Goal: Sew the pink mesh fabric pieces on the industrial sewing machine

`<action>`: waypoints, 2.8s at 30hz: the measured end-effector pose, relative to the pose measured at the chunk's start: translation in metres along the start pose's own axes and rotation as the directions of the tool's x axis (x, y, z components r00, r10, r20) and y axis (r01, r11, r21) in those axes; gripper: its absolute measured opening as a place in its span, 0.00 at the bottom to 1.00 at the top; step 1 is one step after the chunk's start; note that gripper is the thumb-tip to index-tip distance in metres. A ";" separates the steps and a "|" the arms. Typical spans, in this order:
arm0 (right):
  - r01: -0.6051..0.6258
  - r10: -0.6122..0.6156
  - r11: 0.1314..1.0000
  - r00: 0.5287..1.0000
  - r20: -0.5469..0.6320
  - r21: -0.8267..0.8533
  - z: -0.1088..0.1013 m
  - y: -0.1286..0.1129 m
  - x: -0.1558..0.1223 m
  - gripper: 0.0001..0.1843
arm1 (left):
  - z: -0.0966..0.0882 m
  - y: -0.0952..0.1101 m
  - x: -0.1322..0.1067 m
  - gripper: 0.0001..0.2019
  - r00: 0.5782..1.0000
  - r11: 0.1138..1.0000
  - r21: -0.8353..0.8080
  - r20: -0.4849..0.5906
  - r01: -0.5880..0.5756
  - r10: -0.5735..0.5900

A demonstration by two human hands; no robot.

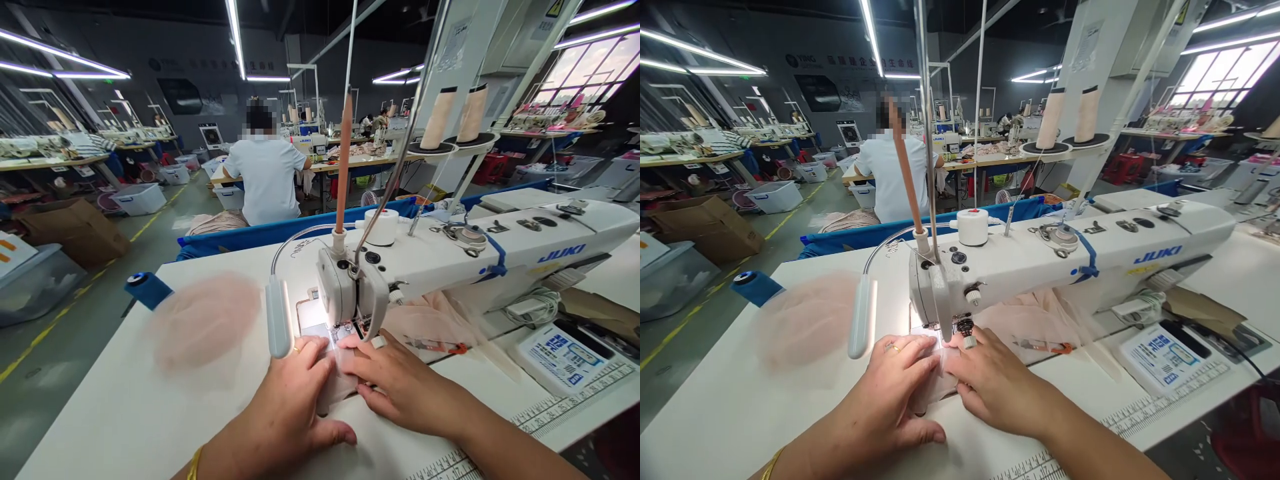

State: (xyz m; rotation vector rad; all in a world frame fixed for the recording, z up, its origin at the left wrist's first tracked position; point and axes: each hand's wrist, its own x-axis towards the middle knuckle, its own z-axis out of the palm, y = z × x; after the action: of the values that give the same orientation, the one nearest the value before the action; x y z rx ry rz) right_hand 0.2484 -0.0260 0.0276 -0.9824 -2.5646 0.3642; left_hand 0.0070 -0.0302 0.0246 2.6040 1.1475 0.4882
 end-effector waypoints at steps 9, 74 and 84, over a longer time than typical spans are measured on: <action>-0.088 0.178 0.944 0.948 -0.264 0.319 0.018 0.002 0.008 0.12 | 0.022 -0.012 0.014 0.08 0.976 0.957 -0.228 -0.081 0.177 -0.200; -0.008 0.006 0.996 1.000 -0.028 -0.084 0.014 0.008 0.001 0.18 | 0.013 -0.018 0.008 0.15 0.940 0.949 0.084 -0.133 -0.305 0.314; -0.034 0.022 0.978 0.998 -0.061 -0.206 0.020 0.011 0.003 0.21 | 0.012 -0.023 0.009 0.16 0.956 0.963 0.052 -0.120 -0.264 0.268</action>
State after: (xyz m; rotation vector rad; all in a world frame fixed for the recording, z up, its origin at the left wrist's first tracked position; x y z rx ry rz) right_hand 0.2439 -0.0178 0.0062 -1.0854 -2.5754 0.0741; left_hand 0.0021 -0.0092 0.0074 2.8094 0.8479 0.7029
